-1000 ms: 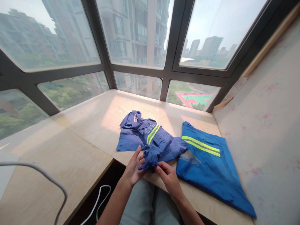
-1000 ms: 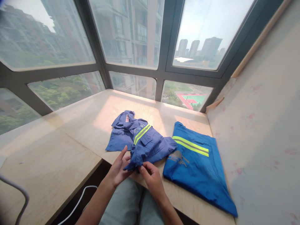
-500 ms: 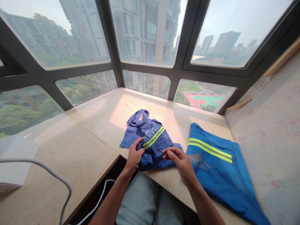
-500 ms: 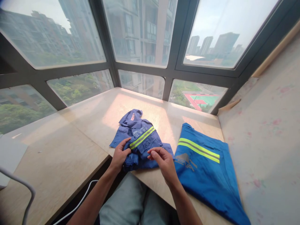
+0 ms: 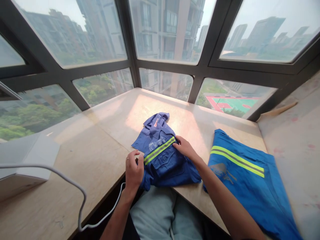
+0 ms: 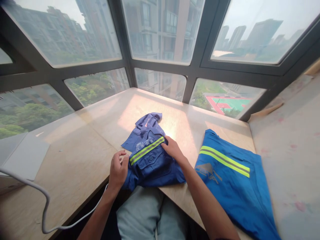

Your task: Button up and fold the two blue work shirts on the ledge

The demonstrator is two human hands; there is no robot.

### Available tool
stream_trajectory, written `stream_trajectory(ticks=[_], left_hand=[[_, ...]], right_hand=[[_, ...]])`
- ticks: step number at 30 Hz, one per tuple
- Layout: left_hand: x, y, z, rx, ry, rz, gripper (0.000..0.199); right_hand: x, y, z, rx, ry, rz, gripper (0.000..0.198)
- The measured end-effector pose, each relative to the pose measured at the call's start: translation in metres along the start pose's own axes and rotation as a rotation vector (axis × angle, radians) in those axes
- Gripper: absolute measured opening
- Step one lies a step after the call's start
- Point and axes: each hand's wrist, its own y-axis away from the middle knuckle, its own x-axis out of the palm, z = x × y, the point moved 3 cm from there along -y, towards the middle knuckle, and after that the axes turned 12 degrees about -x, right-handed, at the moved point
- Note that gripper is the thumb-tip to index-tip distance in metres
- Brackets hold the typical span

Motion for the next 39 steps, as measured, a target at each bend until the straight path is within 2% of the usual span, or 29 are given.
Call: stream_trajectory(ticks=[2,4,8,11,14,16,19,23,26,29,32,34,38,39], left_hand=[[-0.002,0.011,-0.009,0.083,-0.037,0.011,0.03],[0.005,0.018,-0.018,0.094,-0.034,0.113,0.038],[0.027,0.012,-0.029,-0.068,0.052,0.315,0.06],[0.038,-0.004,-0.031,-0.204,0.157,0.407,0.06],[0.04,-0.018,-0.03,-0.316,0.336,0.381,0.056],[0.039,-0.023,-0.027,-0.37,0.428,0.339,0.052],[0.037,-0.023,-0.025,-0.395,0.51,0.328,0.048],[0.028,-0.022,-0.034,-0.29,0.533,0.346,0.038],[0.016,-0.027,-0.05,-0.157,0.452,0.382,0.03],[0.003,-0.037,-0.072,-0.005,0.353,0.403,0.024],[-0.009,-0.048,-0.095,0.103,0.3,0.443,0.022],[-0.017,-0.054,-0.109,0.159,0.293,0.485,0.022],[-0.033,-0.068,-0.129,0.223,0.326,0.477,0.017],[-0.035,-0.072,-0.132,0.211,0.343,0.453,0.017]], right_hand=[[0.015,0.006,0.004,-0.028,0.105,-0.011,0.025],[0.029,0.014,0.02,-0.082,0.168,-0.053,0.024],[0.054,0.035,0.067,-0.179,0.127,-0.081,0.025],[0.07,0.051,0.096,-0.251,0.044,0.053,0.027],[0.071,0.062,0.109,-0.236,-0.066,0.194,0.025],[0.065,0.065,0.109,-0.174,-0.197,0.277,0.027],[0.045,0.059,0.094,-0.045,-0.315,0.249,0.031],[0.006,0.039,0.054,0.028,-0.15,-0.071,0.037],[-0.018,0.023,0.028,0.045,-0.005,-0.263,0.056],[-0.029,0.005,0.018,0.075,0.074,-0.311,0.079],[-0.029,-0.018,0.022,0.064,0.136,-0.246,0.085],[-0.029,-0.034,0.028,0.005,0.176,-0.248,0.073],[-0.038,-0.051,0.041,-0.082,0.177,-0.38,0.017],[-0.043,-0.052,0.044,-0.079,0.171,-0.405,0.012]])
